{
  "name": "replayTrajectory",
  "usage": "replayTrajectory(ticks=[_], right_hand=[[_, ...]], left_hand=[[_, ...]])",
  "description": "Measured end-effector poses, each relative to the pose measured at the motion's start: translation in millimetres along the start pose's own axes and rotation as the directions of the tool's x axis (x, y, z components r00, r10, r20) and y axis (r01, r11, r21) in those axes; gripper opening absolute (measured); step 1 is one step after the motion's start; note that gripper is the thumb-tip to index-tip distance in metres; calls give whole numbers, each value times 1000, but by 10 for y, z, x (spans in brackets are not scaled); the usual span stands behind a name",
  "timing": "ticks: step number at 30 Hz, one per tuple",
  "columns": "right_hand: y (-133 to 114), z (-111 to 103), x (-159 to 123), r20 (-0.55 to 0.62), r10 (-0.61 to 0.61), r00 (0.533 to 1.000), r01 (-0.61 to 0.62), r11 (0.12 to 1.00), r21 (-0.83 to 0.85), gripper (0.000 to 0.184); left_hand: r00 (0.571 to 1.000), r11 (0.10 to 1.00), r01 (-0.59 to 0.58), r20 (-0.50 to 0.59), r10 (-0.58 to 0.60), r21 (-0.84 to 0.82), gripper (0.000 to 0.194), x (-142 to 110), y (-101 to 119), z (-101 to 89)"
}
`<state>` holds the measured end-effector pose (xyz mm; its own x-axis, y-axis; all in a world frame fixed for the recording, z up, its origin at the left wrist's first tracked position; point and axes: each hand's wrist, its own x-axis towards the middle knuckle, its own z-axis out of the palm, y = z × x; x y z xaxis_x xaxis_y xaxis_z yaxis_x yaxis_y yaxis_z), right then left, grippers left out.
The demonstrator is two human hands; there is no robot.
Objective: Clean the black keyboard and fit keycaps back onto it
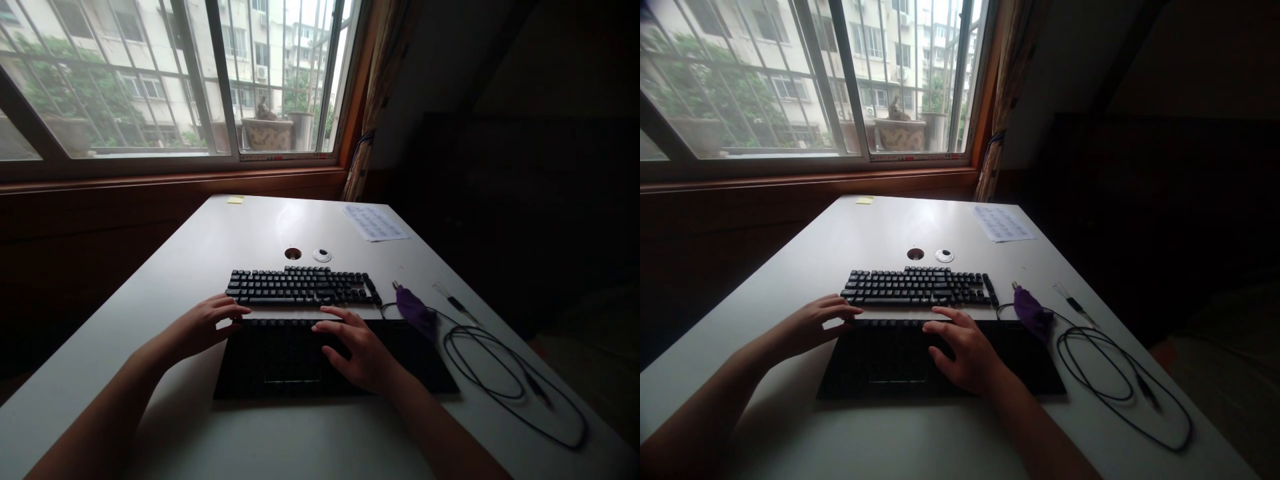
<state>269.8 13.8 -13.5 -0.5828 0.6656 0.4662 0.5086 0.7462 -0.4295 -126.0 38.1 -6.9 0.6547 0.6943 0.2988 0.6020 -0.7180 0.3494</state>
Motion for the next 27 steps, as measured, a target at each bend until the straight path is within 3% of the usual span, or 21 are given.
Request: replayTrajectory(ticks=[5,9,14,18,23,27], right_hand=[[-3,-10,2,31,-54,998,53,998,31,53],[-15,-15,0,6,-18,1000,18,999,30,43],[1,-14,2,-8,-93,996,93,995,23,49],[10,-7,23,-33,-95,995,95,995,21,46],[-11,-15,33,45,-78,996,78,997,-1,53],[-35,-33,25,63,-66,996,66,998,-5,48]], left_hand=[[1000,1000,-19,-22,19,-7,28,0,-8,5],[999,999,-32,-32,32,-3,29,9,-3,5],[999,1000,-3,-53,3,3,28,4,-11,13],[988,998,47,-151,-40,46,24,12,-49,23],[928,983,162,-352,-123,86,17,170,22,-33],[920,973,207,-359,-159,99,22,454,137,-115]])
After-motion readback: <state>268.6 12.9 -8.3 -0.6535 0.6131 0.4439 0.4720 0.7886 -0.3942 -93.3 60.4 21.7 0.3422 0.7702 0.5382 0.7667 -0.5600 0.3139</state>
